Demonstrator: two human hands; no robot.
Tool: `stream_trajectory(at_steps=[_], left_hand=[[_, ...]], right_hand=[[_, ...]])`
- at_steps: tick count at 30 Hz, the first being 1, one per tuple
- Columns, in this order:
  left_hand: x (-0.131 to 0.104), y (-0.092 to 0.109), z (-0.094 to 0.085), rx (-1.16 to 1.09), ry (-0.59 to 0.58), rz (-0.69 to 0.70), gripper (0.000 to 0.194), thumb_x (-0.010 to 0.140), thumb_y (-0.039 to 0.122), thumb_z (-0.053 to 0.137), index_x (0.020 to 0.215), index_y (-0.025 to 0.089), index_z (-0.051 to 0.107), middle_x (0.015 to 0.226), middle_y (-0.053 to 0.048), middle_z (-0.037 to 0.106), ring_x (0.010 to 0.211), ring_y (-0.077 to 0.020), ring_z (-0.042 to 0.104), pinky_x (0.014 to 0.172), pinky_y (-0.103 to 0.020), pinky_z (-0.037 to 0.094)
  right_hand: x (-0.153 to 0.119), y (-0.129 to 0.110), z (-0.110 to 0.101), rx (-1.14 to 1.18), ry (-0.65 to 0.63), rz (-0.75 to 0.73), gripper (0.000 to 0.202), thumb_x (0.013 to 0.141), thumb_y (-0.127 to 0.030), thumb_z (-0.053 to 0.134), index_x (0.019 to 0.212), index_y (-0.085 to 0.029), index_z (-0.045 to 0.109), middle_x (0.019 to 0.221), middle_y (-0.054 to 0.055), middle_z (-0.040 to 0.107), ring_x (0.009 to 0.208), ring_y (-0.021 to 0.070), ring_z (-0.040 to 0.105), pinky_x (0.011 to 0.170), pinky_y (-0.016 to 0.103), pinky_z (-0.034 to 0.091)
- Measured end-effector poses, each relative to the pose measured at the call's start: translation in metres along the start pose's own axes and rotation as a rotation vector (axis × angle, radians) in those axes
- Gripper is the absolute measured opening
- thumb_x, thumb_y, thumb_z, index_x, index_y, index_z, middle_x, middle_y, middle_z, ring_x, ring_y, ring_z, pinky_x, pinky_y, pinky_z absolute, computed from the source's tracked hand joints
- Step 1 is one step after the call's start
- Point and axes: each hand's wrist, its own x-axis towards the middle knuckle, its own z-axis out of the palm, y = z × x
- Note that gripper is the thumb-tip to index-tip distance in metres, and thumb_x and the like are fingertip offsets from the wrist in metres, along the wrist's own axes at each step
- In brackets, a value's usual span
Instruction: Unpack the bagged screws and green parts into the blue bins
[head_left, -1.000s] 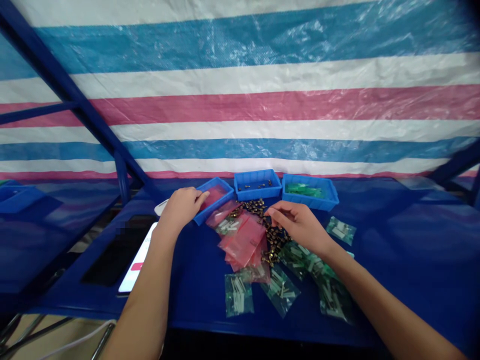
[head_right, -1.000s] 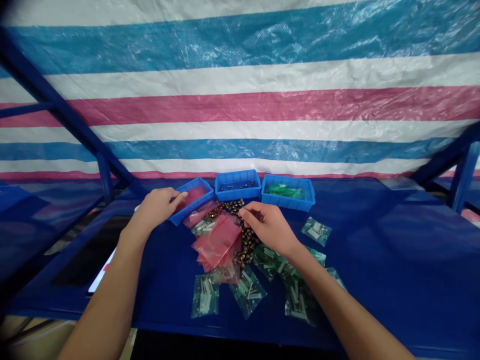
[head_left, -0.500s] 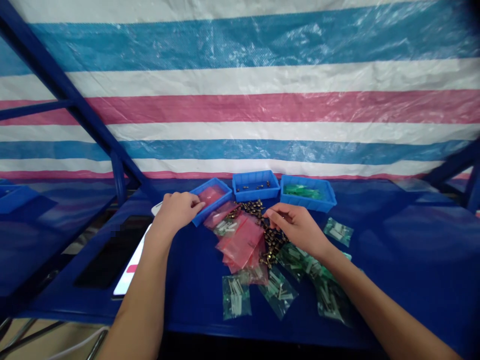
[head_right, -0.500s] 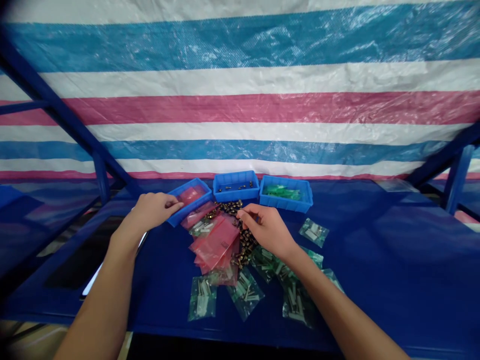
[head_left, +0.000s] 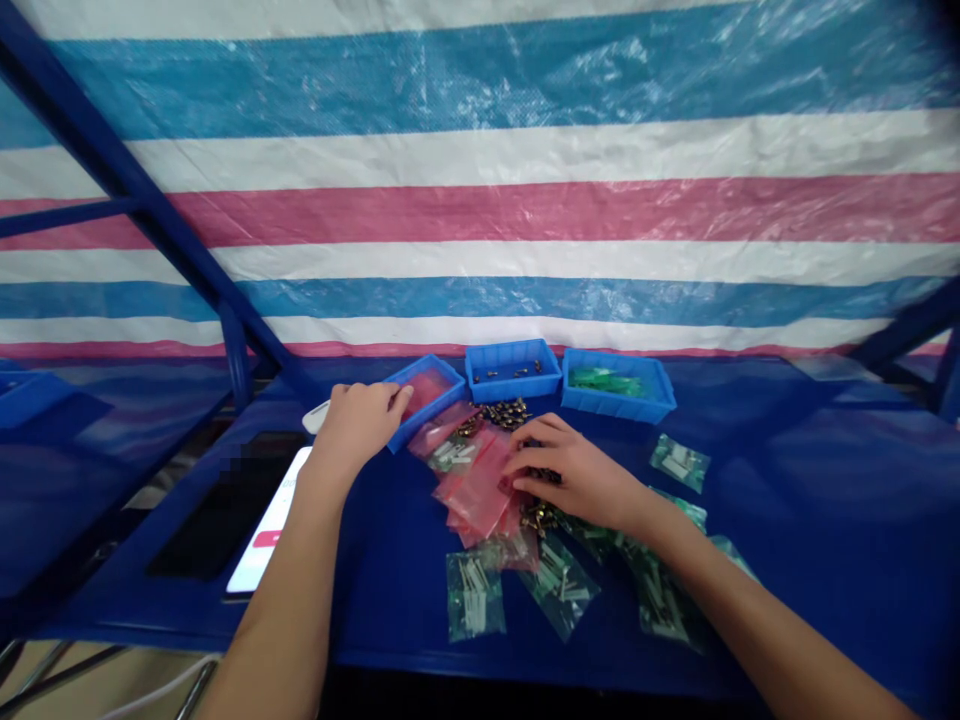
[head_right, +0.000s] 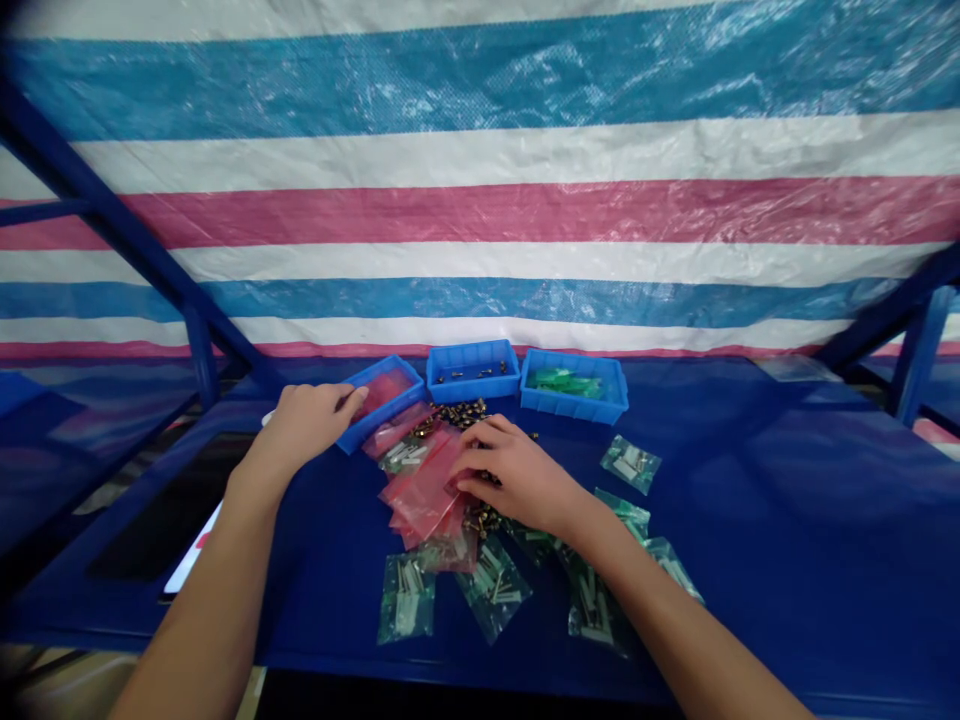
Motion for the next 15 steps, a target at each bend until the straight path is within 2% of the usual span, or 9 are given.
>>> stream_trajectory(at_steps=[4,8,12,14,15], left_hand=[[-0.003,0.011,-0.005,-0.016,0.181,0.016,0.046,0.097,0.042,0.030,0.097,0.017,0.069,0.075,-0.011,0.072,0.077,-0.0296,0.067,0.078,-0.039,0.038],[-0.005,0.024,-0.006,-0.143,0.315,0.089,0.039,0.098,0.038,0.033,0.098,0.020,0.068,0.081,-0.008,0.072,0.083,-0.0263,0.065,0.089,-0.041,0.035],[-0.010,0.039,-0.008,-0.464,0.363,0.222,0.035,0.099,0.035,0.035,0.113,0.023,0.065,0.105,-0.006,0.071,0.098,-0.0229,0.062,0.100,-0.040,0.032],[-0.014,0.047,-0.010,-0.728,0.315,0.298,0.037,0.099,0.037,0.034,0.116,0.022,0.064,0.108,-0.005,0.070,0.100,-0.0215,0.061,0.098,-0.038,0.037],[-0.016,0.051,-0.010,-0.885,0.252,0.333,0.040,0.100,0.038,0.032,0.116,0.020,0.064,0.108,-0.006,0.070,0.099,-0.0208,0.061,0.094,-0.036,0.041]], right_hand=[[-0.001,-0.001,0.005,-0.107,-0.092,-0.024,0.026,0.093,-0.018,0.053,0.112,-0.030,0.066,0.126,0.002,0.060,0.124,0.0233,0.042,0.099,0.042,0.034],[0.001,-0.004,0.007,-0.112,-0.100,-0.048,0.023,0.096,-0.020,0.050,0.110,-0.027,0.066,0.120,0.003,0.065,0.121,0.0209,0.048,0.099,0.041,0.032],[0.002,-0.007,0.005,-0.040,0.015,0.005,0.020,0.098,-0.022,0.047,0.101,-0.023,0.067,0.105,0.004,0.070,0.106,0.0199,0.058,0.095,0.039,0.036],[0.002,-0.008,0.003,0.057,0.136,0.104,0.018,0.097,-0.024,0.048,0.103,-0.023,0.065,0.103,0.004,0.070,0.100,0.0195,0.060,0.090,0.036,0.041],[0.002,-0.008,0.002,0.119,0.208,0.173,0.018,0.096,-0.026,0.049,0.104,-0.023,0.065,0.103,0.004,0.070,0.097,0.0191,0.061,0.086,0.034,0.044]])
